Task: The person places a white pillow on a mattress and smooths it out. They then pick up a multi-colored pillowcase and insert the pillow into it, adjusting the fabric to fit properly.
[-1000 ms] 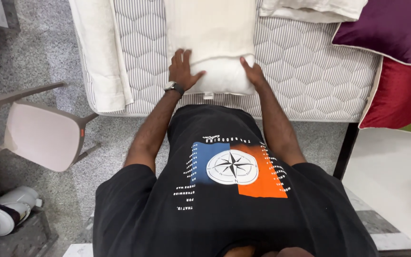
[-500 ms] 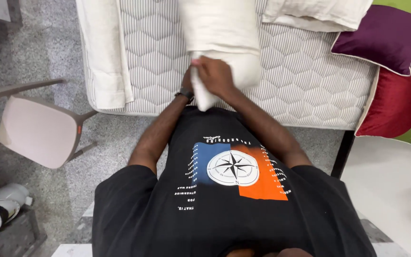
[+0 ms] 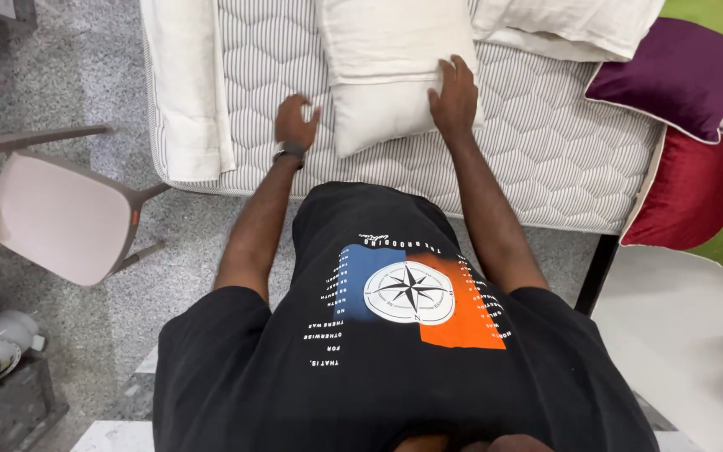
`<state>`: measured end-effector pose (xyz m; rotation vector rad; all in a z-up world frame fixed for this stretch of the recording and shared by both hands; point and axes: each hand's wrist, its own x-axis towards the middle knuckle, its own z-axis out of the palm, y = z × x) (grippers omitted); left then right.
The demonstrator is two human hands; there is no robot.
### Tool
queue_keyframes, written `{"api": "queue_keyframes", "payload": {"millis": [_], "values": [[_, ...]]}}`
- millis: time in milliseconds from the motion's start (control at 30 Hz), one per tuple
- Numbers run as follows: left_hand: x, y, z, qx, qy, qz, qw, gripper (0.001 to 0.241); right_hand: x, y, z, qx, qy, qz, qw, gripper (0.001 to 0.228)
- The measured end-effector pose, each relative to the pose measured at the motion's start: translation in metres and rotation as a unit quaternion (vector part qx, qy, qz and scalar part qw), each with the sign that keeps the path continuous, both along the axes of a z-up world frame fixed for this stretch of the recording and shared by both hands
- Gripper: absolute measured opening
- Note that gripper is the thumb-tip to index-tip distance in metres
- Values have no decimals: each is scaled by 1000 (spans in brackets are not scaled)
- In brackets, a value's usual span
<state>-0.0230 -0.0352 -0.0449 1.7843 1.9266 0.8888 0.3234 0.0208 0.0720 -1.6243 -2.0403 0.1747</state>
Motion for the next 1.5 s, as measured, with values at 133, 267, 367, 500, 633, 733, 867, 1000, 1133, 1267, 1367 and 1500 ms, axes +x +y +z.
{"api": "queue_keyframes", "payload": {"millis": [133,267,367,500,633,733,867,1000,1133,1267,1367,1500], "values": [[62,33,63,18,18,-100,995,44,15,27,-48,-16,-44,-5,999,37],[93,51,63,14,124,-152,981,59,20,32,-65,-64,-55,-1,996,13],[95,56,43,22,182,-151,971,58,8,12,-36,-62,-14,36,997,12],[89,53,12,-17,221,-149,964,49,-12,-31,-7,-105,52,110,987,13],[74,47,2,8,214,-163,963,21,-23,-60,-27,-152,7,127,980,16],[69,35,22,70,141,-206,966,11,-30,-73,-27,-176,-79,133,972,44],[50,11,36,58,98,-250,961,14,-40,-81,-38,-185,-188,154,952,115],[35,-20,49,-109,141,-296,939,11,-49,-72,-56,-135,-215,131,958,135],[29,-36,49,-46,125,-322,937,8,-53,-65,-56,-102,-219,117,963,133],[30,-34,41,-76,137,-320,934,12,-49,-46,-86,-51,-237,114,963,94],[52,-29,72,-101,139,-333,927,52,-43,-29,-77,-27,-220,113,969,56],[82,-16,90,-35,181,-284,941,115,-55,-15,-51,-37,-136,133,981,35]]}}
